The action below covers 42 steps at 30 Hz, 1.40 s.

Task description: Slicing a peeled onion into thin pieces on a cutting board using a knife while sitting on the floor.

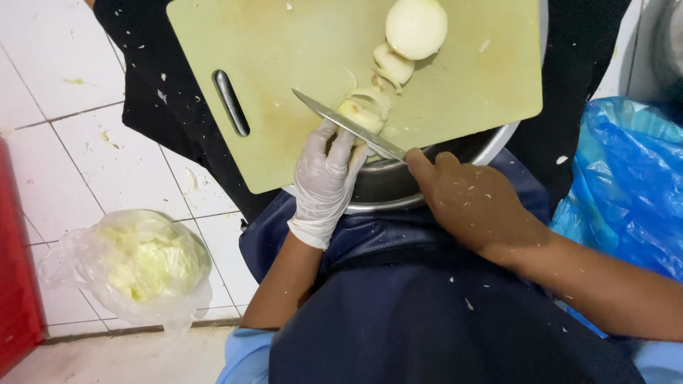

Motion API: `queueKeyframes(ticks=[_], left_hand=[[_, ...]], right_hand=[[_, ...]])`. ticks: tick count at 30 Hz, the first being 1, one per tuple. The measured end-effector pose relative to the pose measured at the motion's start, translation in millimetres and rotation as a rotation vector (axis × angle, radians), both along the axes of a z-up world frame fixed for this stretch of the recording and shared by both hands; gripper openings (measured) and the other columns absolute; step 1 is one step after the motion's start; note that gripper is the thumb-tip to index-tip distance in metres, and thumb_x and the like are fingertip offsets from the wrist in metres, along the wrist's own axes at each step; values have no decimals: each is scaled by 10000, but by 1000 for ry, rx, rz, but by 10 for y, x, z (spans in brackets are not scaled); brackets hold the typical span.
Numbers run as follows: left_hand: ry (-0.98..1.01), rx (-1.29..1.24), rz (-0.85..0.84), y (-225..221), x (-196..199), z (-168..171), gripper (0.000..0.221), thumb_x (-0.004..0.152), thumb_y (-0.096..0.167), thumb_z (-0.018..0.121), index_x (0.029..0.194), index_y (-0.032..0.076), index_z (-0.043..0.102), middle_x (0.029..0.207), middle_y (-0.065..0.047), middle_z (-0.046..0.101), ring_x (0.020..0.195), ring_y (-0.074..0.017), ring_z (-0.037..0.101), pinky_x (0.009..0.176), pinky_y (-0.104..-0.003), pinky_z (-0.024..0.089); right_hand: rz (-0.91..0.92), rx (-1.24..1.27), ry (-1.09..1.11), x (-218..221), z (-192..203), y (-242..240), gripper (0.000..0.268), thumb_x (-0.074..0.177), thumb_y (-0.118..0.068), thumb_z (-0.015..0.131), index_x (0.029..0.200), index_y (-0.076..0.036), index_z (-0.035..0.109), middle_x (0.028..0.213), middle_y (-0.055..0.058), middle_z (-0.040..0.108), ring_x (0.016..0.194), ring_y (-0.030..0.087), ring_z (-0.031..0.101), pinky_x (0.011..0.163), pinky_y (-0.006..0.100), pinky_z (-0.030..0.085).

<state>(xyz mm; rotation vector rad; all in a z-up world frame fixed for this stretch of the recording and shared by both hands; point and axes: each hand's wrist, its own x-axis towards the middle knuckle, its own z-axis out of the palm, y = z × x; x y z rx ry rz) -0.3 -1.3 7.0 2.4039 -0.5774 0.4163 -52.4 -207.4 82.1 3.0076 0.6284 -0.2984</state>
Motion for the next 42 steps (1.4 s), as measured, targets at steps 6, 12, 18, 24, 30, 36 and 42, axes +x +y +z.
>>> queueKeyframes(ticks=[6,12,18,24,30,36,42], left_hand=[[-62,0,37,-7,-23,-80,379,765,310,820,1054,122,664,1018,-161,596,925,-347,666,744,-380,581],[-55,-18,26,-46,3,-20,332,780,233,810,1048,113,656,1018,-179,595,935,-370,658,748,-409,581],[-6,-6,28,-53,17,21,282,801,178,779,1053,114,668,1026,-156,595,936,-354,660,723,-411,588],[41,-7,33,-46,-1,27,269,805,145,764,1057,117,673,1015,-148,595,926,-351,663,709,-418,589],[179,-107,75,-70,-28,85,334,798,156,779,1087,76,631,1023,-187,590,968,-382,641,724,-441,577],[-42,-13,28,14,-40,-108,344,798,273,790,1067,104,658,1050,-178,599,968,-368,655,781,-394,576],[-24,-17,11,25,-43,-112,378,796,286,783,1088,91,643,1032,-167,595,956,-360,659,765,-395,579]], right_hand=[[-58,4,72,28,-64,-75,322,915,-190,453,1233,-175,496,665,26,517,525,261,637,410,348,486],[-136,157,409,77,99,-84,372,901,-189,405,1270,-148,426,762,125,553,574,381,642,443,455,515],[-139,116,412,91,170,-53,346,885,-167,419,1229,-144,442,766,111,560,527,334,641,424,424,502],[-20,32,229,19,146,-61,393,900,-175,401,1289,-152,455,730,51,541,513,251,656,425,353,518],[-35,55,212,117,-98,16,438,895,-131,410,1331,-165,442,696,64,549,527,293,660,440,397,517],[-13,46,33,379,-361,47,284,962,-255,428,1228,-183,496,718,16,596,576,222,676,481,323,529],[-44,180,102,249,-76,18,245,962,-294,438,1154,-156,505,689,70,623,590,297,673,497,393,517]])
